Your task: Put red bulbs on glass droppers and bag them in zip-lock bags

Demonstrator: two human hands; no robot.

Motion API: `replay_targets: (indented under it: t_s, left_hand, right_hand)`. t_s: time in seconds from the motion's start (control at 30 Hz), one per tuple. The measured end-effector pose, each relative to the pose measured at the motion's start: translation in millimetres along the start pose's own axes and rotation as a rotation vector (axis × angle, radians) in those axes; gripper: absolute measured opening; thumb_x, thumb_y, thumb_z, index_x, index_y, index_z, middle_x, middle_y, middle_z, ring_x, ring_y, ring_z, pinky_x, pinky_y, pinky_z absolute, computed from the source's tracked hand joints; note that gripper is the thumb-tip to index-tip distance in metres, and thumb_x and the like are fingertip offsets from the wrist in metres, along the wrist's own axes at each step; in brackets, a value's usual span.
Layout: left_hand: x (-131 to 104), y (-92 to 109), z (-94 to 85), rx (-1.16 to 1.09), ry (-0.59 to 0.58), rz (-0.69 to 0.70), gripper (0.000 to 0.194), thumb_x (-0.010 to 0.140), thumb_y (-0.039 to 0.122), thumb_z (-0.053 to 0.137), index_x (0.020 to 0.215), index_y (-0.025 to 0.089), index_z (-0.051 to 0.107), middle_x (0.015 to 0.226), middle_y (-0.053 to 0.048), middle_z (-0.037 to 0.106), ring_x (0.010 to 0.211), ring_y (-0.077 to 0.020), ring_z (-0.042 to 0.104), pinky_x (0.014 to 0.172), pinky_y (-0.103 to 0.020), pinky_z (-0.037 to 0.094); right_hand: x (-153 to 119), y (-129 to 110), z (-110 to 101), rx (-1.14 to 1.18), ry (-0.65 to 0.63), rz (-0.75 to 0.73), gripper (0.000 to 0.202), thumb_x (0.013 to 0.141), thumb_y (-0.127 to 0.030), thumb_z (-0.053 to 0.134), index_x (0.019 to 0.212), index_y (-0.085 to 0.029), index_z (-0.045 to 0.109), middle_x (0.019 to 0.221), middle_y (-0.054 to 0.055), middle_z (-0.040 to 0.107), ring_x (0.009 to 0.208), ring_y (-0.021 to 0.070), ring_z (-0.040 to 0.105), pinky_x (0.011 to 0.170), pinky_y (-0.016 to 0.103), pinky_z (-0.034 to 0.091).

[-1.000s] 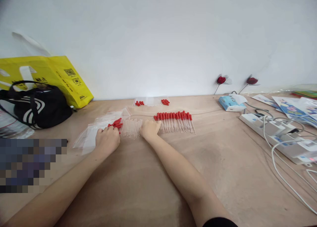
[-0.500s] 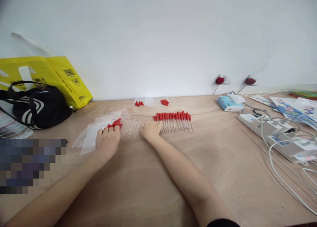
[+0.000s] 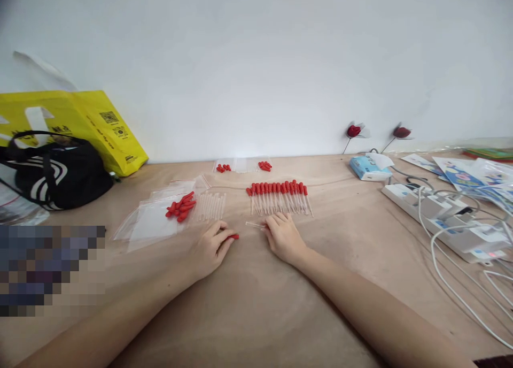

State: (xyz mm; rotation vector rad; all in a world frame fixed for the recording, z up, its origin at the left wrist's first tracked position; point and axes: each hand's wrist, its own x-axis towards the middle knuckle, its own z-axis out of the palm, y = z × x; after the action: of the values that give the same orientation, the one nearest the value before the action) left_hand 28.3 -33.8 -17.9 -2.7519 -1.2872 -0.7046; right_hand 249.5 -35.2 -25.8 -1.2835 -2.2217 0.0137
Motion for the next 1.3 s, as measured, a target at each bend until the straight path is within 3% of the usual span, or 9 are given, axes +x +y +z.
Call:
replay_targets:
  t_s: [0.13,0.57,0.93,1.3]
  left_hand:
    - [0.9,-1.5,1.6,-0.069,0.028,-0.026,0.02,0.084,0.024,0.043,0.091,0.019,0.061,0.093,-0.006,0.056,0.087,-0.0189,0.052,0.077,-0.034,0.042]
    - [1.5,9.7,-4.8,-0.089,0.062,-0.031,0.014,0.085,0.022,0.044,0.088,0.022,0.058,0.083,0.002,0.065,0.081,-0.0152,0.057,0.093,-0.04,0.026]
    - [0.8,8.3,-2.6,-0.259,0.09,-0.125,0.015,0.085,0.027,0.045,0.084,0.021,0.058,0.076,0.001,0.065,0.074,-0.0146,0.057,0.08,-0.034,0.034]
    - [-1.1,12.2,-5.6,-0.246,0.053,0.011,0.015,0.085,0.025,0.044,0.079,0.021,0.057,0.073,0.003,0.064,0.072,-0.0129,0.057,0.09,-0.037,0.026]
  right_hand:
    - [-11.0,0.7,-2.6,0.084,-0.005,-0.095,0.025,0.086,-0.017,0.037,0.105,-0.017,0.054,0.088,0.007,0.06,0.081,0.016,0.051,0.073,0.03,0.031]
    - [-8.4,-16.3,2.6,0.155,0.006,-0.092,0.02,0.083,-0.013,0.041,0.095,-0.017,0.057,0.085,0.005,0.06,0.078,0.0139,0.052,0.079,0.033,0.028]
    - [-11.6,-35.0,0.3,0.215,-0.017,-0.118,0.018,0.083,-0.016,0.041,0.094,-0.017,0.057,0.075,0.002,0.058,0.069,0.0123,0.048,0.072,0.03,0.028]
    - [-7.9,-20.8,-2.0,0.058,0.022,-0.282,0.026,0.081,-0.009,0.038,0.092,-0.017,0.059,0.071,0.001,0.057,0.064,0.0108,0.047,0.069,0.032,0.022]
